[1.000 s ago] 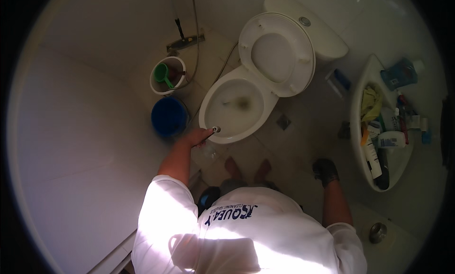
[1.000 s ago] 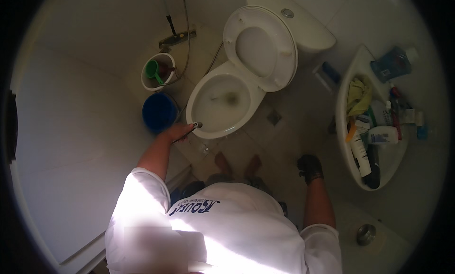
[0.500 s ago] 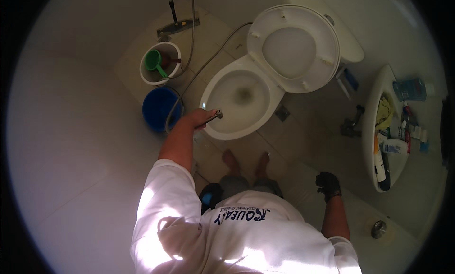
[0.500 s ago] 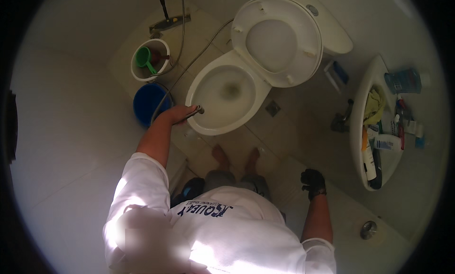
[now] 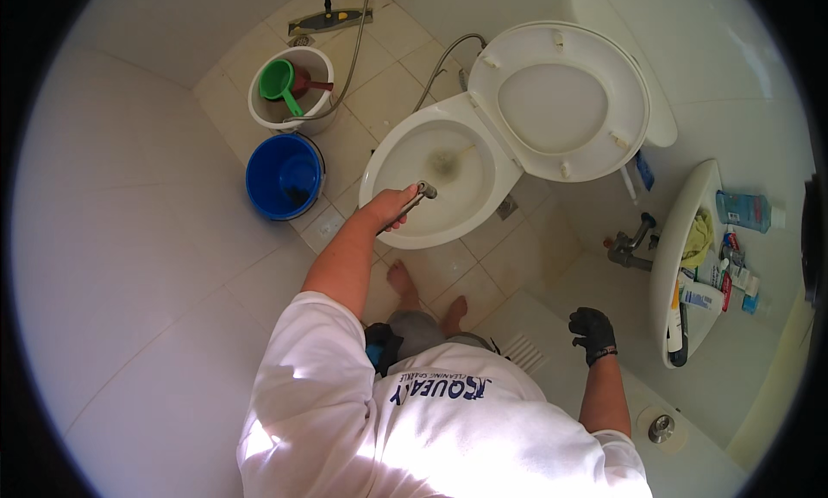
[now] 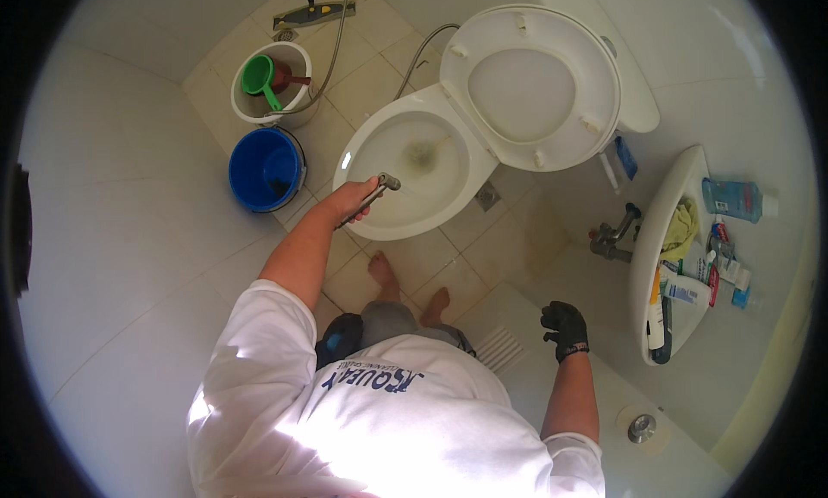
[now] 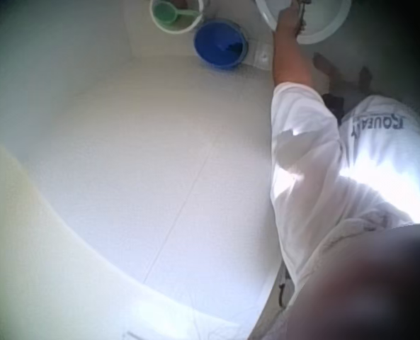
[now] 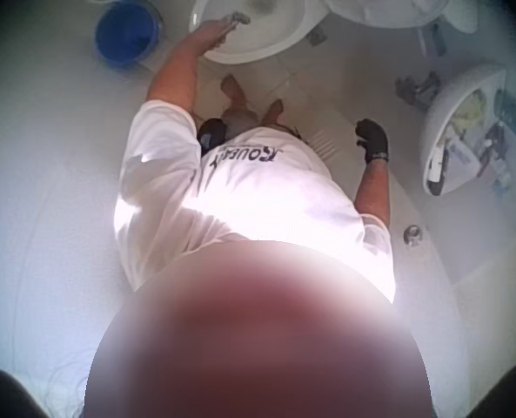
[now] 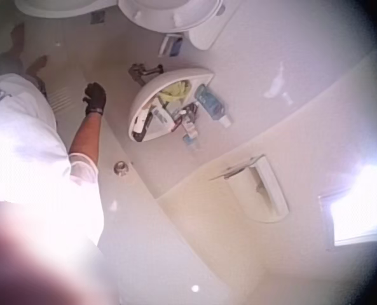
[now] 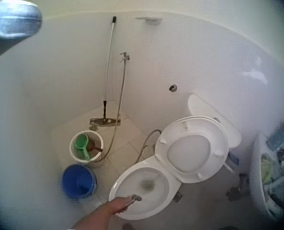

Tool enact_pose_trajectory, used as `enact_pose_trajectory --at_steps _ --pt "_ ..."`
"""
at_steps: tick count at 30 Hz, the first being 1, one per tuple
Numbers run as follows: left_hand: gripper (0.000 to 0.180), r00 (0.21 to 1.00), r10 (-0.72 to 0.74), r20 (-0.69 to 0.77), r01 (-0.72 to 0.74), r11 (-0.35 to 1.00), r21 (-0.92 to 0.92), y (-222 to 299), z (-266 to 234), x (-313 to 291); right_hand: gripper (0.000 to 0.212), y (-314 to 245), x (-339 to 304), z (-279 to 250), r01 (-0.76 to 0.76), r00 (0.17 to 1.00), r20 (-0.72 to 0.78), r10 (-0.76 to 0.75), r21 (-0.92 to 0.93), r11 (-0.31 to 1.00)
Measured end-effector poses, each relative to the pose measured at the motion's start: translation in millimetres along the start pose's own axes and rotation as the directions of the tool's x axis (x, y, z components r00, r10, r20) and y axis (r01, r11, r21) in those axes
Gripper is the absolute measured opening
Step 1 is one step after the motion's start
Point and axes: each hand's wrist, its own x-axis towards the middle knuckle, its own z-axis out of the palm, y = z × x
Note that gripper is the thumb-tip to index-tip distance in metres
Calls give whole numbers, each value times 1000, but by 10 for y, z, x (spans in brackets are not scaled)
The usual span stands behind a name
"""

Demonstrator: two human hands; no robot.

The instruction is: The person cleans a white toilet in a bathroom using a yellow cloth, a handheld bidet sprayer, and a yellow toilet brush. They wipe the toilet seat and rim, rinse the bowl with the sprayer, and scrub the interior with the brush.

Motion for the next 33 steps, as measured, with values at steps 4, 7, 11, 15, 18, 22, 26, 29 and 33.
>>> enact_pose_trajectory --at_steps 4,7,11,15,18,22,26,29,33 --pt "59 999 32 -3 -32 999 -6 -11 48 20 30 -12 20 53 -22 1000 19 22 2 1000" --pt "58 999 34 13 -35 999 35 61 104 -6 29 48 66 36 -57 998 10 57 -1 998" --pt "56 1000 18 13 -19 997 78 49 149 32 29 57 57 32 -38 999 1 38 -6 999" --pt "55 1000 13 26 -14 1000 26 35 225 60 28 9 24 34 -33 999 -22 33 11 999" --pt "55 999 26 26 -28 998 64 54 260 63 28 -5 -8 33 -22 999 -25 22 15 1000" --pt "57 999 33 18 -34 994 104 46 296 92 28 27 103 70 -35 999 4 35 -6 999" --pt "60 998 56 -6 -54 983 178 65 332 100 29 11 405 385 -7 992 128 24 -134 991" --pt "63 997 75 -28 -71 988 137 22 384 89 33 25 779 860 184 975 195 -110 -419 889" --pt "59 992 117 -48 -113 991 74 -149 439 189 31 -27 1345 1576 592 785 462 -412 -755 281"
